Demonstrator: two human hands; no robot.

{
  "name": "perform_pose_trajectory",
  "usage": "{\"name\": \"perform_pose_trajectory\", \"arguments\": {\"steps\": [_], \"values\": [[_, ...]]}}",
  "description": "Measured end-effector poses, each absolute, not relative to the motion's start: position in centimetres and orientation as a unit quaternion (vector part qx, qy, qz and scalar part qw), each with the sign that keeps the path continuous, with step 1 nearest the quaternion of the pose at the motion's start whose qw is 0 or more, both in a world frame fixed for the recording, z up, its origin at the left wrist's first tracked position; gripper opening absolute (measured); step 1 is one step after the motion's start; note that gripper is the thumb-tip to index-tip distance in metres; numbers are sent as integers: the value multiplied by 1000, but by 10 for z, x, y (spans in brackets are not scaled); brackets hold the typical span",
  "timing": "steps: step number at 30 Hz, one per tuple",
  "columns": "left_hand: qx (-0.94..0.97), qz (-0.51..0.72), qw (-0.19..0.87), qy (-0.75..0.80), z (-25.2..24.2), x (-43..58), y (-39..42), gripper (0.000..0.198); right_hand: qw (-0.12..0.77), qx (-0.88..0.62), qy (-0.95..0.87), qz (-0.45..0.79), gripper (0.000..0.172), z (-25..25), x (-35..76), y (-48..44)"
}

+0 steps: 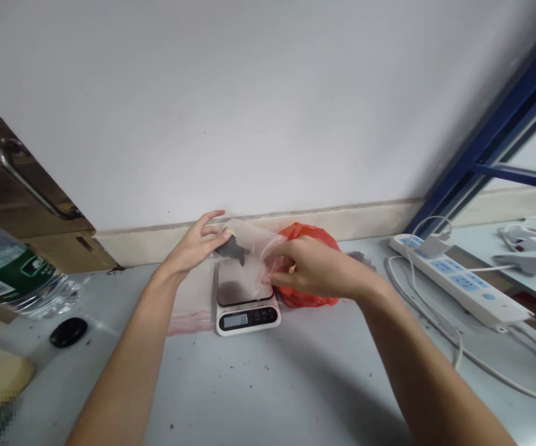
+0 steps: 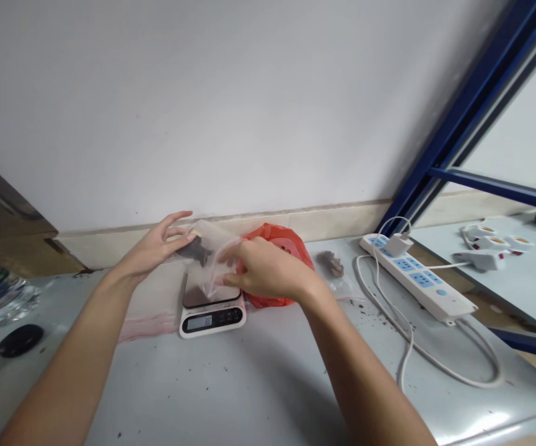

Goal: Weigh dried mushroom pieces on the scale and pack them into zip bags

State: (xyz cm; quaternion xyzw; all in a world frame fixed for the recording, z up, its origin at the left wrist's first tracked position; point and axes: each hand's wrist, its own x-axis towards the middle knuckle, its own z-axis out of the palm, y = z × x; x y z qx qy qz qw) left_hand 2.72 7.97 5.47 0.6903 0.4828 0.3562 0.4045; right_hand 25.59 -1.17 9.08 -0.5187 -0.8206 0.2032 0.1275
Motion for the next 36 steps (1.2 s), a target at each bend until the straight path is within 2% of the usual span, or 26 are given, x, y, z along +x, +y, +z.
{"name": "perform_pose_trajectory", "arguments": {"steps": [4,6,10,13,21,31,36], "values": [[793,230,388,409,34,29,88,66,-10,-377,-863,336,25,96,258,-20],[831,184,356,385,28,33,89,61,-30,-367,-850,377,30,96,258,-22],[845,227,248,415,32,35,87,54,25,-380,-851,362,24,98,265,-21],[832,261,216,440,45,28,84,48,74,-401,-857,314,19,101,275,-18],[841,215,191,458,71,22,68,36,70,-492,-827,264,26,102,295,-14],[868,160,217,417,78,40,56,32,64,-501,-825,254,16,102,298,-13],[885,80,241,389,82,53,45,30,56,-511,-820,252,15,96,304,-8]]}}
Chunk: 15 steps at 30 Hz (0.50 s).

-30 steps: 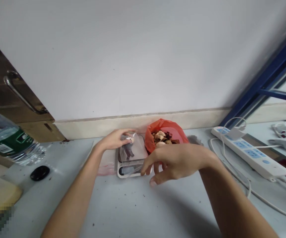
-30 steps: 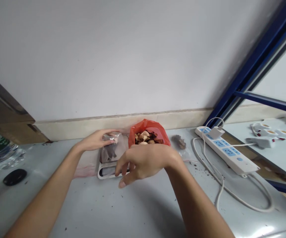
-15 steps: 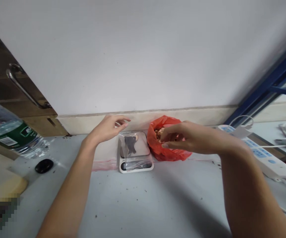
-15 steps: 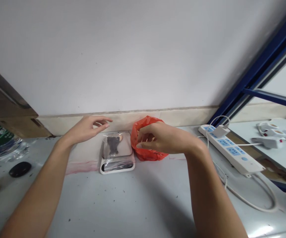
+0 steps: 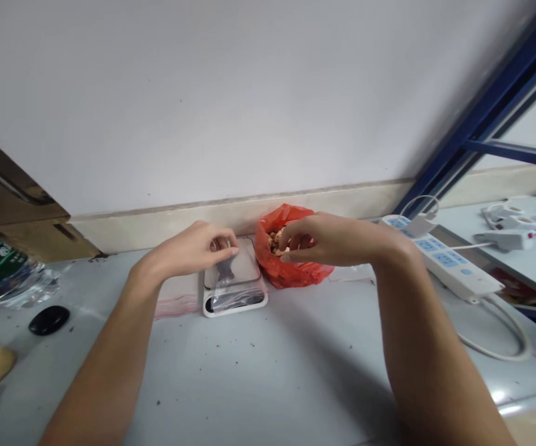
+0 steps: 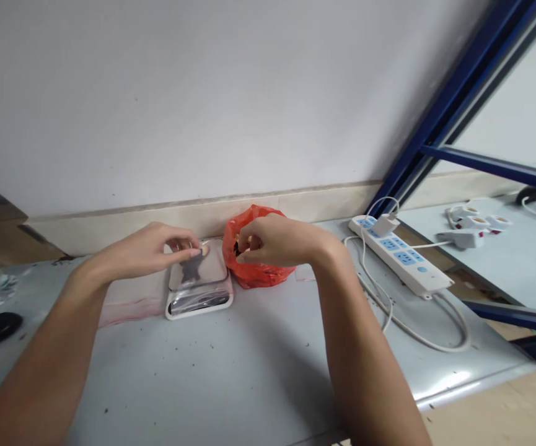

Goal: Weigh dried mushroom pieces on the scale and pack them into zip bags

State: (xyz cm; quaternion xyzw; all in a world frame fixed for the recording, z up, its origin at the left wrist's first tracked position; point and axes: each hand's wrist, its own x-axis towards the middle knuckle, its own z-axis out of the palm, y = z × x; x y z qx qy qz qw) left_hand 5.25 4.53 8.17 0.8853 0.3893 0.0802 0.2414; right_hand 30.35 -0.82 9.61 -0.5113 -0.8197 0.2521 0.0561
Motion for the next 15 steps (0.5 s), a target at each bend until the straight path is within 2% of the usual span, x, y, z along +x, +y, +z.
{"name": "perform_pose_trajectory", "arguments": {"steps": [3,7,12,15], "values": [[882,-5,255,397,79,63,37,28,77,-514,-817,251,13,95,308,-7],[877,-85,221,417,74,72,30,33,81,-528,-808,249,14,98,312,-9],[874,-126,214,417,71,76,29,28,58,-544,-800,249,20,104,314,-12],[873,-126,226,414,71,74,30,24,64,-551,-794,250,18,105,315,-12]]}}
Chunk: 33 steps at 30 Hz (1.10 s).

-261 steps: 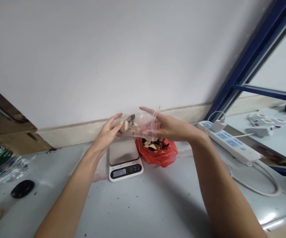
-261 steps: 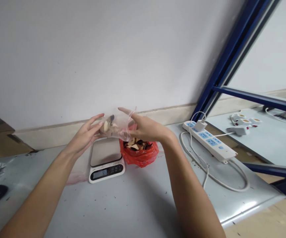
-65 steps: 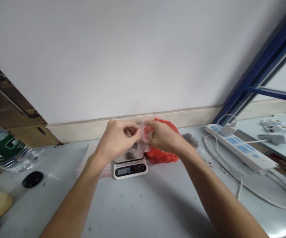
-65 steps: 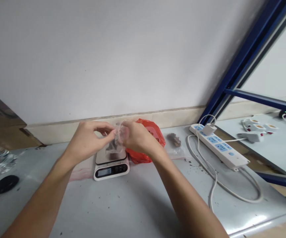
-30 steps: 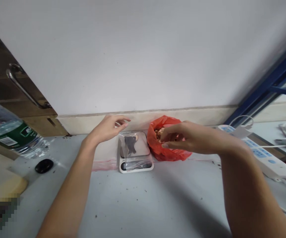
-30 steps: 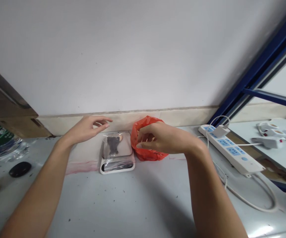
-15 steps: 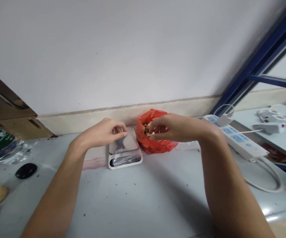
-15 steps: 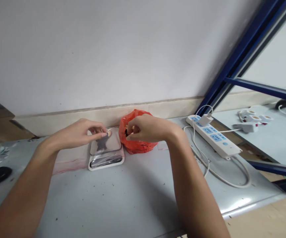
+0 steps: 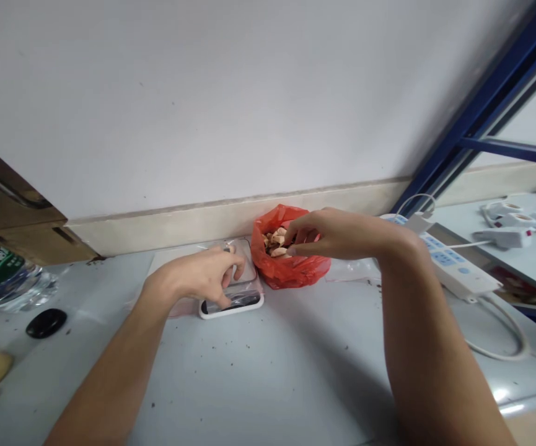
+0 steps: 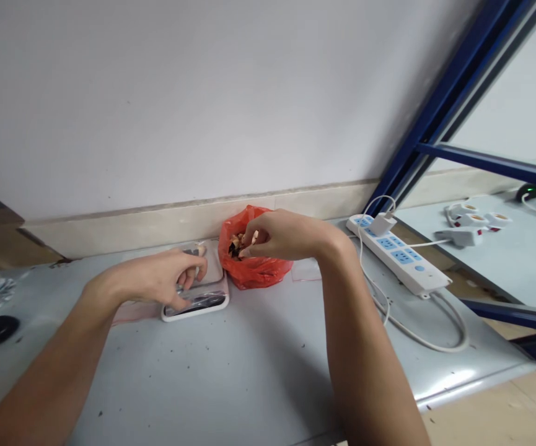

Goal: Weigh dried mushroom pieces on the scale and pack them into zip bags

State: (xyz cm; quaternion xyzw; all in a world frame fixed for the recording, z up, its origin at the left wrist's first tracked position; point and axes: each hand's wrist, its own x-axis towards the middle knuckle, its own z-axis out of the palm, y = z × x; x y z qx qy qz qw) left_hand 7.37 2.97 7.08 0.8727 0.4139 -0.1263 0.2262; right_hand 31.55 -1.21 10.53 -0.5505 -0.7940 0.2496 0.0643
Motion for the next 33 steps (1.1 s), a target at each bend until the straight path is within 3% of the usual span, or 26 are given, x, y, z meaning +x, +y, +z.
{"name": "perform_pose_trajectory", "arguments": {"steps": [6,12,16,18,21,28,33], "values": [[891,25,239,384,90,55,33,13,82,-557,-796,223,16,105,313,-11],[834,360,97,406,109,35,30,13,227,-534,-780,233,59,93,300,-4],[775,496,142,365,110,38,25,21,296,-547,-745,240,74,80,297,7],[744,546,178,342,108,43,24,24,320,-520,-740,283,62,76,300,13],[702,604,211,312,104,53,28,26,330,-477,-735,350,32,75,305,17],[603,611,364,362,79,69,51,30,466,-486,-608,421,42,80,320,12],[598,505,491,383,57,86,53,27,568,-531,-538,325,36,78,346,14]]}}
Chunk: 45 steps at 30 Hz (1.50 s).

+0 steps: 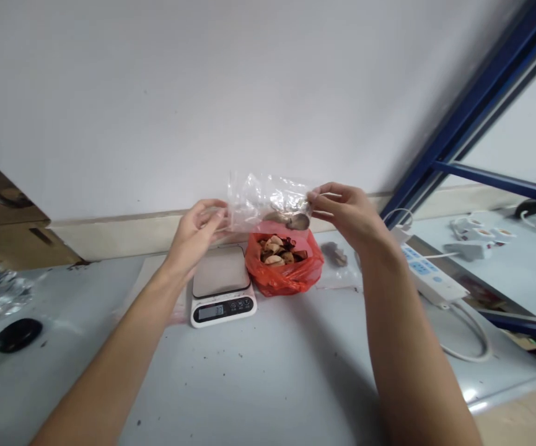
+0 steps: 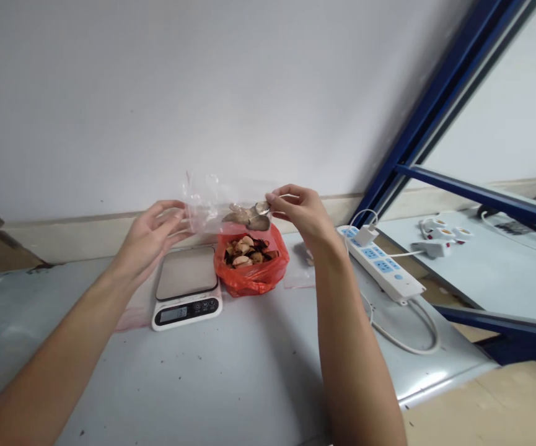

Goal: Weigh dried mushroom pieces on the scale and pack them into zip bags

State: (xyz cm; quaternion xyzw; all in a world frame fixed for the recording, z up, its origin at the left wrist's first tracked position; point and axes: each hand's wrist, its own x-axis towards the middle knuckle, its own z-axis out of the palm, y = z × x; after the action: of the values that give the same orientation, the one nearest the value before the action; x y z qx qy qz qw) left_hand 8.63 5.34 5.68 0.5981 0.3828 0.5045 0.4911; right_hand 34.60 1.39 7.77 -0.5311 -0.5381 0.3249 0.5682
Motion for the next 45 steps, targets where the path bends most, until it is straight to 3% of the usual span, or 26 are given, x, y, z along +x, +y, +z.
{"name": "perform_pose_trajectory", "arguments": {"steps": [3,11,18,23,27,33,36,45], "values": [[632,438,524,366,48,96,51,36,588,-557,-529,252,29,80,357,11],[737,344,447,373,40,104,50,37,598,-542,-580,113,23,96,351,-2],[747,344,360,440,47,101,46,33,545,-547,-635,-12,15,98,347,1],[752,345,360,431,47,101,46,36,536,-487,-682,-103,7,99,340,-1],[765,346,364,402,44,100,47,41,545,-456,-686,-157,12,105,331,-7],[741,393,391,379,40,99,49,63,692,-418,-583,-79,13,102,306,-1],[720,460,390,344,42,98,52,44,731,-402,-552,7,18,92,299,12],[661,567,382,308,65,79,53,25,629,-502,-546,233,11,84,322,18]]}}
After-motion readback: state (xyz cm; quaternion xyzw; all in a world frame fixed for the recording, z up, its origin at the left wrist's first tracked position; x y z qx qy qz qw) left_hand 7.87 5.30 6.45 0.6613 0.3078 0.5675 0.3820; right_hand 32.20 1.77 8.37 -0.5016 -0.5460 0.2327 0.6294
